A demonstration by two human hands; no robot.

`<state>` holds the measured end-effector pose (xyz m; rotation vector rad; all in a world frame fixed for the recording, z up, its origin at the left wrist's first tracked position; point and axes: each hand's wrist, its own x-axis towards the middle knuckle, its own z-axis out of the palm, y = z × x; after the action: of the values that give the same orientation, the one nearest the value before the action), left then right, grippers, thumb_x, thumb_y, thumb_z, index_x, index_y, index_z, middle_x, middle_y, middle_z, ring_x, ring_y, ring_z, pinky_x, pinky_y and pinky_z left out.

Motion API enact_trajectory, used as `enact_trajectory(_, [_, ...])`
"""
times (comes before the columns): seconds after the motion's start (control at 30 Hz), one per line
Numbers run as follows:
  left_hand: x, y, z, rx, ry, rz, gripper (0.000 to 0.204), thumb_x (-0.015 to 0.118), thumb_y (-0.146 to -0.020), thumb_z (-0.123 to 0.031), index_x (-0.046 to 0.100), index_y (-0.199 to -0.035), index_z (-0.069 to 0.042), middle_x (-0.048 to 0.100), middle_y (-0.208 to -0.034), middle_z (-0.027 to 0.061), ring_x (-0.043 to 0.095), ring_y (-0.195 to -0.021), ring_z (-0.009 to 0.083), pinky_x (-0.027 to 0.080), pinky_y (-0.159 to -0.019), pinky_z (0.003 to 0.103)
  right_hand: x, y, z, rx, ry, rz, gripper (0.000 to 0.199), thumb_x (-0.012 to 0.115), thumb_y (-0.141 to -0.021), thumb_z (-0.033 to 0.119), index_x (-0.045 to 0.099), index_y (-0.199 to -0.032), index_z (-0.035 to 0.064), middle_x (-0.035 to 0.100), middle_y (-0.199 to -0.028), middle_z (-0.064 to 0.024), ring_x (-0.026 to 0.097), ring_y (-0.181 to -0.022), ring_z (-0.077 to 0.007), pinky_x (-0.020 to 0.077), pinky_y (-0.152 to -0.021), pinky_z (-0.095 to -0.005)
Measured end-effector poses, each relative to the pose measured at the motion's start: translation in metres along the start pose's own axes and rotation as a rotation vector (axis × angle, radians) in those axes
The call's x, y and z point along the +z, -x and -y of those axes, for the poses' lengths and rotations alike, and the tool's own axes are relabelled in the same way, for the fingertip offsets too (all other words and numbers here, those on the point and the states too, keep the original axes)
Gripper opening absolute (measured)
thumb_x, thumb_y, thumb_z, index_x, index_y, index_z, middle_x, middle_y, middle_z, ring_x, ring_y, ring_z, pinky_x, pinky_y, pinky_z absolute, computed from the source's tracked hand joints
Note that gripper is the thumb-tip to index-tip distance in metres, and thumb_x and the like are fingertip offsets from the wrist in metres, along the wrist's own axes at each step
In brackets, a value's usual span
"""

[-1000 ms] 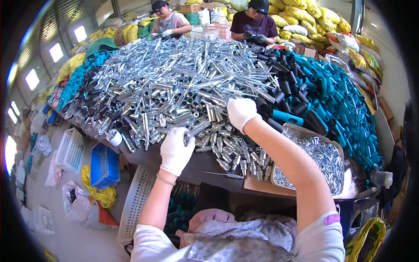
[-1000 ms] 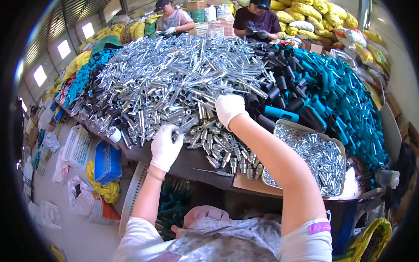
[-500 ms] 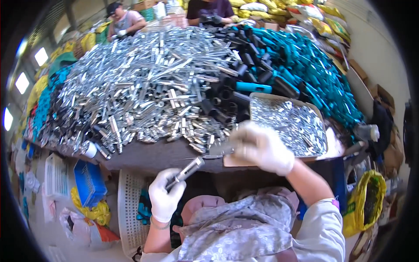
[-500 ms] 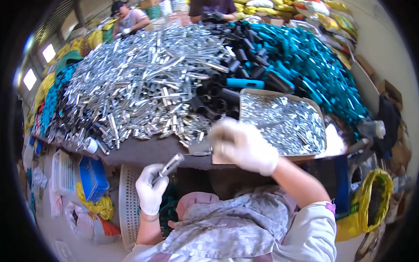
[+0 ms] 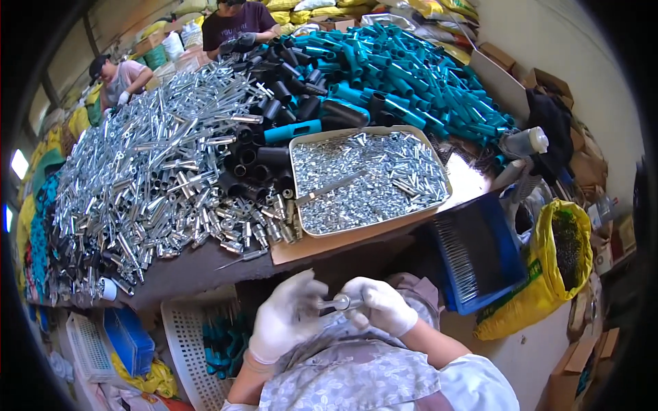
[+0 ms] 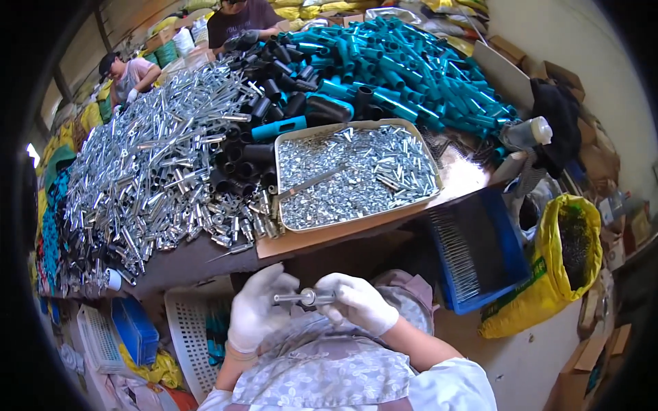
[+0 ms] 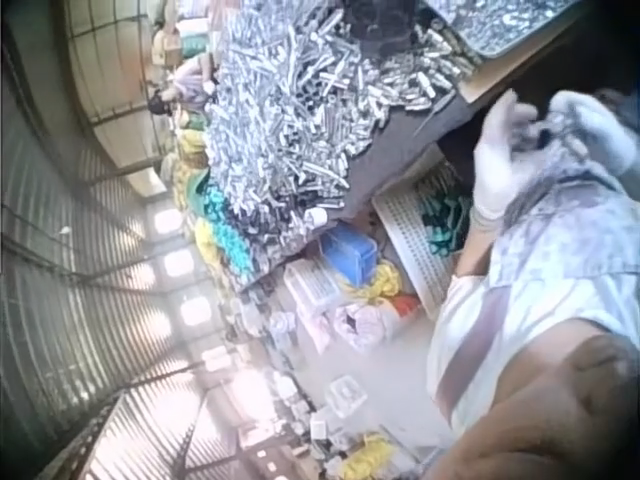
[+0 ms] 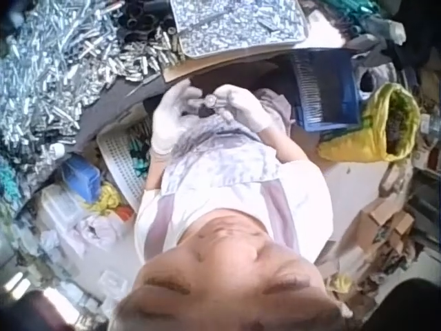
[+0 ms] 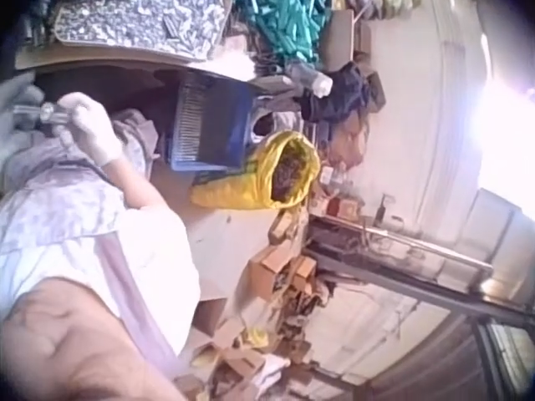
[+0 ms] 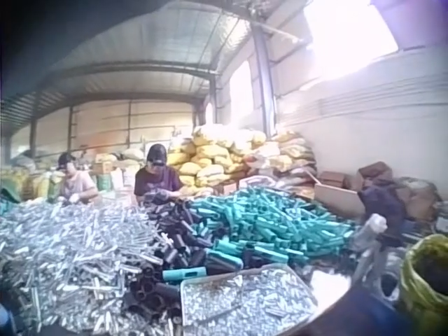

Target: Assembling screwdriver handles and shafts at a factory workbench.

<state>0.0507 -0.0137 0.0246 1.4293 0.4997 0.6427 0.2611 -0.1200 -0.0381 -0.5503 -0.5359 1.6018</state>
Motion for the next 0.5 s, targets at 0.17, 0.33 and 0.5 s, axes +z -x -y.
enact_trajectory(0.17, [0.011,-0.007,-0.015,0.317,-0.723,0.036,0.043,0.087,-0.077,-0.023,0.071,-0.107,0.001,0.067,-0.103,0.0129,0.066,-0.094,0.0286,0.053,-0.084,0.038,0.028,-0.030,0.076,-0.167,1.191,0.210,0.032,0.063,-0.101,0.034,0.069,-0.110,0.0048,0.072,-0.093,-0.0117,0.071,-0.083,-0.0257,0.0560,-0.075,-0.0393])
enact_trajectory(0.33, [0.009,0.002,-0.024,0.275,-0.695,-0.087,0.041,0.087,-0.070,-0.010,0.067,-0.106,-0.004,0.068,-0.102,0.0146,0.069,-0.088,0.0308,0.056,-0.075,0.035,-0.021,-0.103,0.199,-0.852,2.121,-0.600,0.018,0.072,-0.087,0.017,0.074,-0.101,0.0061,0.070,-0.099,-0.0154,0.067,-0.096,-0.0368,0.0535,-0.085,-0.0457])
enact_trajectory(0.5, [0.011,0.003,-0.009,0.306,-0.501,-0.173,0.038,0.084,-0.072,-0.006,0.066,-0.105,-0.001,0.067,-0.104,0.0146,0.068,-0.090,0.0274,0.055,-0.080,0.035,-0.049,-0.150,0.240,-0.438,2.158,-0.686,0.028,0.068,-0.088,0.032,0.077,-0.104,0.0109,0.071,-0.101,-0.0186,0.069,-0.098,-0.0388,0.0541,-0.088,-0.0483])
